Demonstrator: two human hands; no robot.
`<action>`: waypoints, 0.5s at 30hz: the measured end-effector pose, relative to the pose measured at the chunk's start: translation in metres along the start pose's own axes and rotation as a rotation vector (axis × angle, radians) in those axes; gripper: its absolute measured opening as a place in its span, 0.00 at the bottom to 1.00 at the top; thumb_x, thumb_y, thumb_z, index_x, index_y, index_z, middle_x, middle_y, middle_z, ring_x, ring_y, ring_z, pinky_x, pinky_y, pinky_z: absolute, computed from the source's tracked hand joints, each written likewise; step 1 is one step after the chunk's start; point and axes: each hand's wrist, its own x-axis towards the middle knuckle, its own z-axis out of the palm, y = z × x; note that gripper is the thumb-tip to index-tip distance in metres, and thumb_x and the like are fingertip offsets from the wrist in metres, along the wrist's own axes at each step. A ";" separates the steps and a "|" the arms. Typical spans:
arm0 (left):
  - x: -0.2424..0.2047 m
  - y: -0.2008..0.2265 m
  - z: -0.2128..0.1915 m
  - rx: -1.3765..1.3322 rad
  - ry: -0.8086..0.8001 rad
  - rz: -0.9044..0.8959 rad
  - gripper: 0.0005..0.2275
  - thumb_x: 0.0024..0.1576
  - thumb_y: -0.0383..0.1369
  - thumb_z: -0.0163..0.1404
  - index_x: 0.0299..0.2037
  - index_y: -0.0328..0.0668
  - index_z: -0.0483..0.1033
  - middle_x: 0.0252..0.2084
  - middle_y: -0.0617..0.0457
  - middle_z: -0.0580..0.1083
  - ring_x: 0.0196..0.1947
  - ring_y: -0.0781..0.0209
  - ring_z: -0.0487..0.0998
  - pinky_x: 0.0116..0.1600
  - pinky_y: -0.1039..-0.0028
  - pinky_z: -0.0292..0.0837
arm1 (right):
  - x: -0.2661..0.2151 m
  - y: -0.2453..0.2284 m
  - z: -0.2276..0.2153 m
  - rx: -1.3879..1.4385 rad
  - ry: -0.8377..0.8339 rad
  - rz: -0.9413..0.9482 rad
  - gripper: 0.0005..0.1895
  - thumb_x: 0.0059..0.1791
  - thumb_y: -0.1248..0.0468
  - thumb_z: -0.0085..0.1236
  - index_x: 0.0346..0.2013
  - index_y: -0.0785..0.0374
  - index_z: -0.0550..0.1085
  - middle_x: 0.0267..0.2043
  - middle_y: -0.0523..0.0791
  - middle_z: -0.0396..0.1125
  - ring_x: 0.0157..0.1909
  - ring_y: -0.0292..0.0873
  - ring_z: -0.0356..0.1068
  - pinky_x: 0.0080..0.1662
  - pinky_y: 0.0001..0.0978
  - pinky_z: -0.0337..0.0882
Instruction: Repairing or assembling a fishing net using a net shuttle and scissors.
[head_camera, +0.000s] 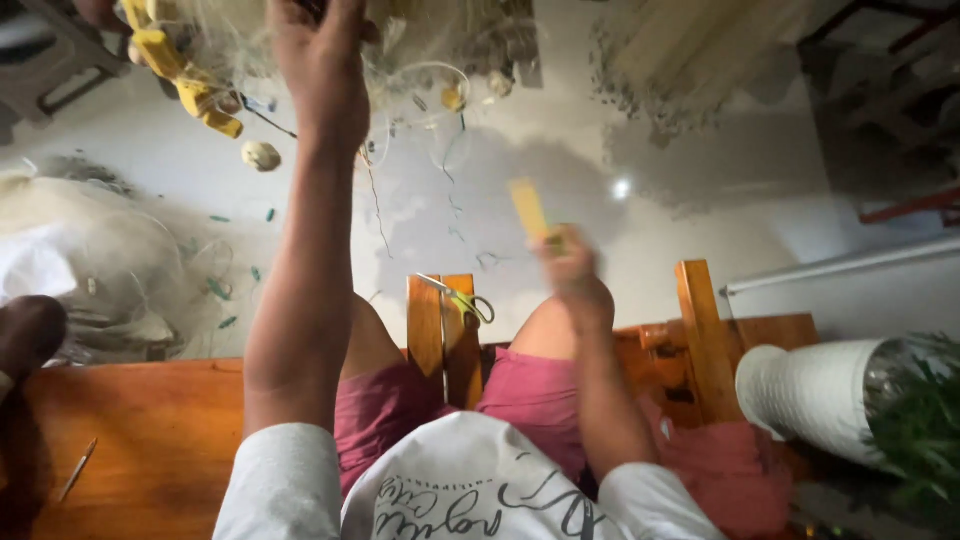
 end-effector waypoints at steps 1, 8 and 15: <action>0.000 0.002 -0.002 0.005 0.001 0.010 0.08 0.59 0.27 0.56 0.36 0.44 0.67 0.31 0.54 0.66 0.28 0.64 0.66 0.31 0.73 0.66 | 0.005 0.006 -0.029 0.006 -0.002 -0.009 0.05 0.49 0.61 0.61 0.37 0.53 0.72 0.35 0.41 0.70 0.34 0.40 0.69 0.37 0.31 0.67; -0.003 0.015 0.012 -0.209 -0.068 -0.040 0.10 0.63 0.25 0.52 0.38 0.50 0.62 0.39 0.57 0.68 0.42 0.67 0.74 0.34 0.81 0.61 | -0.067 0.198 -0.096 -0.357 0.133 0.526 0.20 0.49 0.47 0.49 0.43 0.60 0.71 0.41 0.54 0.69 0.44 0.60 0.69 0.44 0.52 0.65; -0.009 0.002 0.014 -0.274 -0.055 -0.088 0.09 0.63 0.25 0.54 0.42 0.47 0.64 0.49 0.53 0.74 0.47 0.60 0.77 0.36 0.79 0.65 | -0.150 0.242 -0.044 -0.567 -0.148 0.762 0.19 0.42 0.47 0.56 0.19 0.60 0.75 0.21 0.46 0.68 0.25 0.41 0.68 0.27 0.40 0.64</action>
